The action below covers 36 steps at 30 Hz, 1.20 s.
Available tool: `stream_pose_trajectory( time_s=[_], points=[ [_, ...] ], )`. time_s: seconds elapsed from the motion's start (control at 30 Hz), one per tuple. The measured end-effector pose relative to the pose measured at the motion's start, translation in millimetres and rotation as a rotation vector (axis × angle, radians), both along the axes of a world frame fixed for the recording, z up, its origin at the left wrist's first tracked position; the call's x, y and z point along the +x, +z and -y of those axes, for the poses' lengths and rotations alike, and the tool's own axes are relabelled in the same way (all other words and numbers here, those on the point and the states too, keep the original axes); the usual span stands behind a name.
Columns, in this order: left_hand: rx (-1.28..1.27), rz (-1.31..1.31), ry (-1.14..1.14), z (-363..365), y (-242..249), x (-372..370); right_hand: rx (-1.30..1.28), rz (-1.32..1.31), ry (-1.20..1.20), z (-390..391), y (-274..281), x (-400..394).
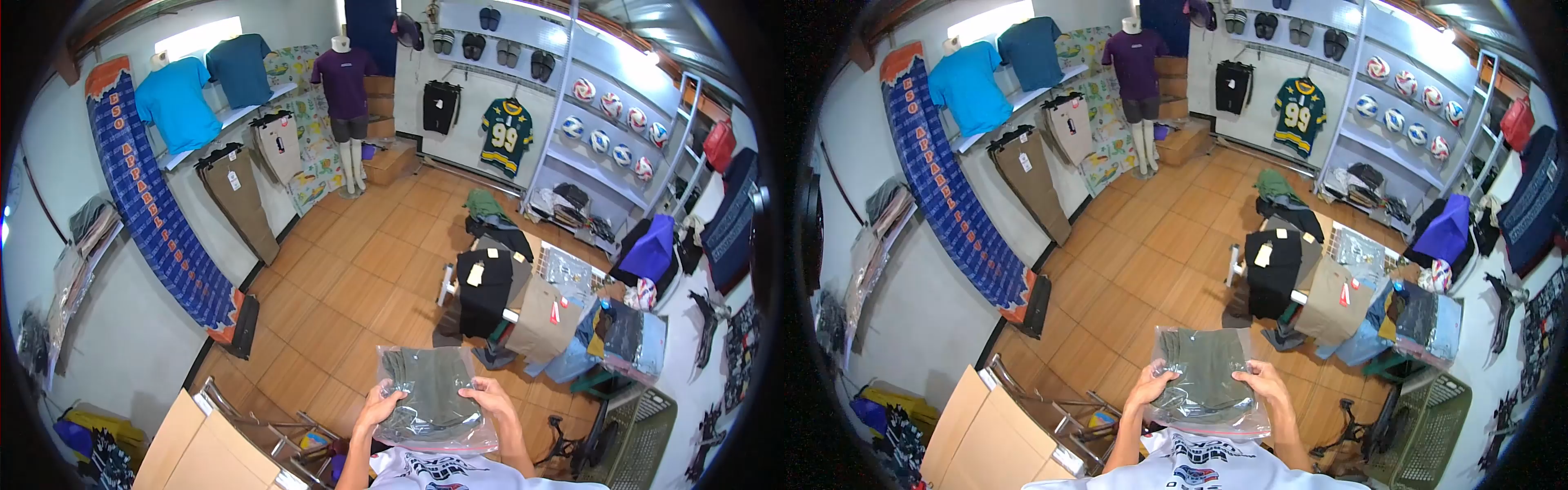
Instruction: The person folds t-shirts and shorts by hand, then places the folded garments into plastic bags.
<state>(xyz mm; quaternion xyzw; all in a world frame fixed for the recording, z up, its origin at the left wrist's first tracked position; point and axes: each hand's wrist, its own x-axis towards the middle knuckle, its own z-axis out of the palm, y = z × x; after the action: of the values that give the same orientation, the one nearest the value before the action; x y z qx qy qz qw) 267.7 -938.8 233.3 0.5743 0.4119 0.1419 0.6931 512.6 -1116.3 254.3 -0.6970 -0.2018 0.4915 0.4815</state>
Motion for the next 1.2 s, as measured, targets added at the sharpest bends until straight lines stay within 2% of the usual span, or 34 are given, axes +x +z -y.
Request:
stream_pose_trajectory(
  time_s=[0.13, 0.2, 0.3, 0.33, 0.4, 0.5, 0.53, 0.63, 0.77, 0.8, 0.93, 1.0, 1.2],
  points=[
    [0.059, 0.024, 0.053, -79, -3, 6, -0.018, -0.004, 0.046, -99, 30, 11],
    [0.152, 0.065, 0.168, -117, 11, 1, 0.004, -0.010, 0.111, -154, 39, 14],
    [0.101, 0.050, 0.240, -171, 43, -21, 0.007, 0.075, 0.254, -233, 48, 8],
    [0.166, 0.036, 0.251, -193, 19, -31, 0.064, 0.143, 0.286, -257, 55, 0],
    [0.203, 0.017, 0.323, -212, 51, -47, 0.107, 0.276, 0.385, -299, 53, -10],
    [0.183, 0.018, 0.471, -226, 78, -76, 0.173, 0.130, 0.441, -354, 45, -36],
    [0.173, 0.044, 0.534, -232, 82, -85, 0.164, 0.155, 0.500, -373, 43, -44],
    [0.208, 0.003, 0.667, -242, 77, -114, 0.131, 0.146, 0.622, -427, 15, -68],
    [0.144, -0.042, 0.861, -263, 40, -153, 0.102, 0.105, 0.833, -501, 9, -107],
    [0.105, -0.070, 0.879, -270, 55, -159, 0.108, 0.101, 0.876, -521, 7, -117],
    [0.156, -0.100, 1.015, -305, 43, -190, 0.099, 0.121, 1.050, -598, 22, -163],
    [0.085, 0.015, 1.100, -329, 46, -205, 0.128, 0.120, 1.123, -639, 27, -186],
    [0.228, 0.059, 1.330, -392, 68, -240, 0.279, 0.196, 1.354, -769, 17, -264]
  ],
)
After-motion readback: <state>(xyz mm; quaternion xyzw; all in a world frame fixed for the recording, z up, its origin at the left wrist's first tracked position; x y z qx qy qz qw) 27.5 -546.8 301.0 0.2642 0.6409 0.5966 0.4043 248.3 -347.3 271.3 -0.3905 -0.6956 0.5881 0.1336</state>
